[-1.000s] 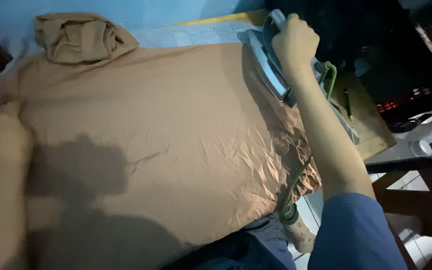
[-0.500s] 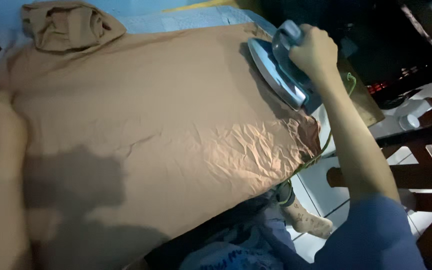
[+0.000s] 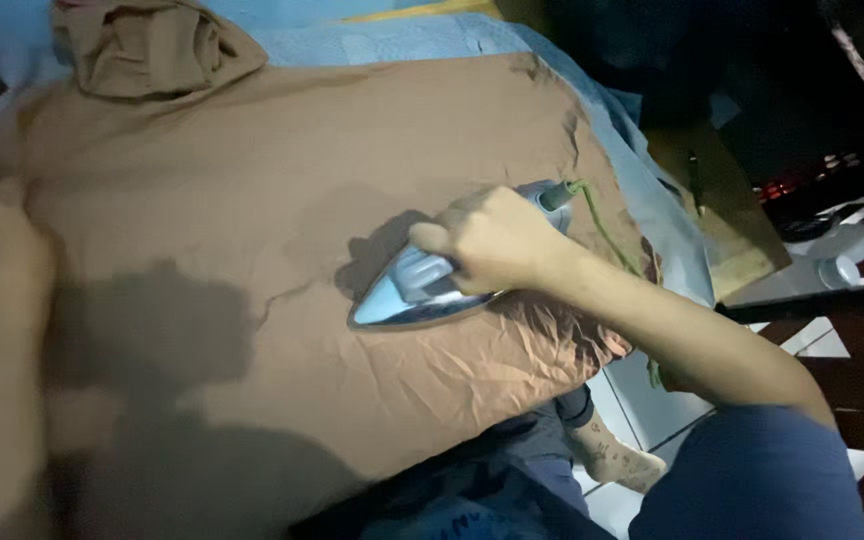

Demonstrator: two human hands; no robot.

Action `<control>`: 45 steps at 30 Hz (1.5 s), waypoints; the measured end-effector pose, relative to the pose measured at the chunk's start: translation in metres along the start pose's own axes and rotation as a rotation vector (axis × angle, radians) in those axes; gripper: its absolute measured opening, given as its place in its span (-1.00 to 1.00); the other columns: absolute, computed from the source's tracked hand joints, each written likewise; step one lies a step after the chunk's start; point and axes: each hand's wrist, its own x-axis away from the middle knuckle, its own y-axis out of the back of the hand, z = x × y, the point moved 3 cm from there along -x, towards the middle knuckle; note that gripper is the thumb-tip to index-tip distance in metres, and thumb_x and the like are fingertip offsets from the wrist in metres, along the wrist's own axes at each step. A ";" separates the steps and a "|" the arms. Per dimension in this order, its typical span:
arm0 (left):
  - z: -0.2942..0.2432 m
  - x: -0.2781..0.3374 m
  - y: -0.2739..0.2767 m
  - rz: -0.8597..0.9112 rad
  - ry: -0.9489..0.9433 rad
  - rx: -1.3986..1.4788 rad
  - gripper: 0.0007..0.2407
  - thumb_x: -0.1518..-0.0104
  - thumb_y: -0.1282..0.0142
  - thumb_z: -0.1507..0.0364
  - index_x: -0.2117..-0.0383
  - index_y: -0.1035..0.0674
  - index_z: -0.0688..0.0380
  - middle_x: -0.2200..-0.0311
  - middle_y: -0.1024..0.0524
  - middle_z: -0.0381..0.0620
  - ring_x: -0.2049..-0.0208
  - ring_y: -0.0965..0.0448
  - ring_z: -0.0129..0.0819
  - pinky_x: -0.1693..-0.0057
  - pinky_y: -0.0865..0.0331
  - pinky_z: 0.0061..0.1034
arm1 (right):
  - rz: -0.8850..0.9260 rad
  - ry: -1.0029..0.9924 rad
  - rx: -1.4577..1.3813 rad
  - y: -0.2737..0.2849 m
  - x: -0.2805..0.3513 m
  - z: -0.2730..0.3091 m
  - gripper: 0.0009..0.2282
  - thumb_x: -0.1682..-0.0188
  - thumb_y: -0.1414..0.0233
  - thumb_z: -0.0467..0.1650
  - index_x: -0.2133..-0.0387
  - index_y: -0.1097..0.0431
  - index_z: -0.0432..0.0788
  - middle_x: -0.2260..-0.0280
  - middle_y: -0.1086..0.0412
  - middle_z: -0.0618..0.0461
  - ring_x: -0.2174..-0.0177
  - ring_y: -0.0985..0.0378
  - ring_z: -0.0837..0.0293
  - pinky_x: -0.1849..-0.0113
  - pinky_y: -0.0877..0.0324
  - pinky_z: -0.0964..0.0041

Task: The person irons a brown shirt laid out on a bed. They use a handheld iron to smooth the fabric, moving it back and forth across the surface while occasionally adjusting the shirt with their other hand.

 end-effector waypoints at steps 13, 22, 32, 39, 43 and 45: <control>0.012 0.021 -0.033 0.017 0.011 0.092 -0.73 -0.33 0.05 0.62 -0.12 -0.54 0.22 0.05 -0.54 0.09 0.05 -0.57 -0.10 -0.18 -0.47 -0.43 | -0.121 -0.312 0.187 -0.035 -0.053 -0.125 -0.79 0.18 -0.15 -0.33 0.27 -0.48 -0.05 0.49 -0.47 -0.19 0.48 -0.54 -0.23 0.44 -0.38 -0.12; 0.026 0.019 -0.103 0.006 0.120 0.162 -0.78 -0.37 -0.02 0.59 -0.09 -0.56 0.17 0.09 -0.61 0.06 0.14 -0.65 -0.14 -0.02 -0.54 -0.35 | -0.003 -0.256 0.122 -0.031 -0.017 -0.129 -0.57 0.26 -0.15 -0.35 0.03 -0.52 -0.04 0.54 -0.43 -0.21 0.52 -0.52 -0.20 0.44 -0.40 -0.05; 0.035 0.018 -0.113 0.011 0.122 0.169 -0.74 -0.37 0.03 0.58 -0.16 -0.52 0.14 0.03 -0.55 0.10 0.02 -0.61 -0.09 -0.08 -0.51 -0.31 | -0.027 -0.128 -0.011 -0.007 0.048 -0.100 -0.64 0.30 -0.15 -0.32 0.16 -0.48 -0.02 0.50 -0.42 -0.11 0.46 -0.52 -0.17 0.40 -0.40 -0.03; 0.024 0.013 -0.067 0.158 0.073 0.117 -0.80 -0.43 -0.01 0.50 -0.12 -0.51 0.18 0.06 -0.51 0.17 0.02 -0.54 0.00 -0.14 -0.45 -0.24 | -0.134 -0.395 0.281 -0.031 0.006 -0.121 -0.76 0.23 -0.16 -0.33 0.26 -0.51 -0.02 0.56 -0.44 -0.14 0.52 -0.54 -0.16 0.47 -0.39 -0.03; 0.004 0.004 -0.012 0.170 0.055 -0.009 -0.77 -0.30 -0.11 0.41 -0.06 -0.55 0.12 -0.02 -0.46 0.15 -0.07 -0.46 0.02 -0.19 -0.41 -0.22 | -0.203 -0.400 0.271 -0.028 -0.008 -0.123 -0.77 0.17 -0.19 -0.31 0.23 -0.51 -0.01 0.49 -0.46 -0.11 0.47 -0.56 -0.12 0.40 -0.43 0.01; 0.000 -0.007 0.014 0.194 0.062 -0.051 -0.74 -0.24 -0.16 0.37 -0.02 -0.57 0.09 -0.06 -0.43 0.14 -0.11 -0.41 0.04 -0.22 -0.39 -0.20 | -0.090 -0.270 0.185 -0.024 -0.009 -0.118 -0.69 0.22 -0.19 -0.31 0.16 -0.54 0.01 0.52 -0.47 -0.09 0.55 -0.53 -0.09 0.49 -0.39 0.04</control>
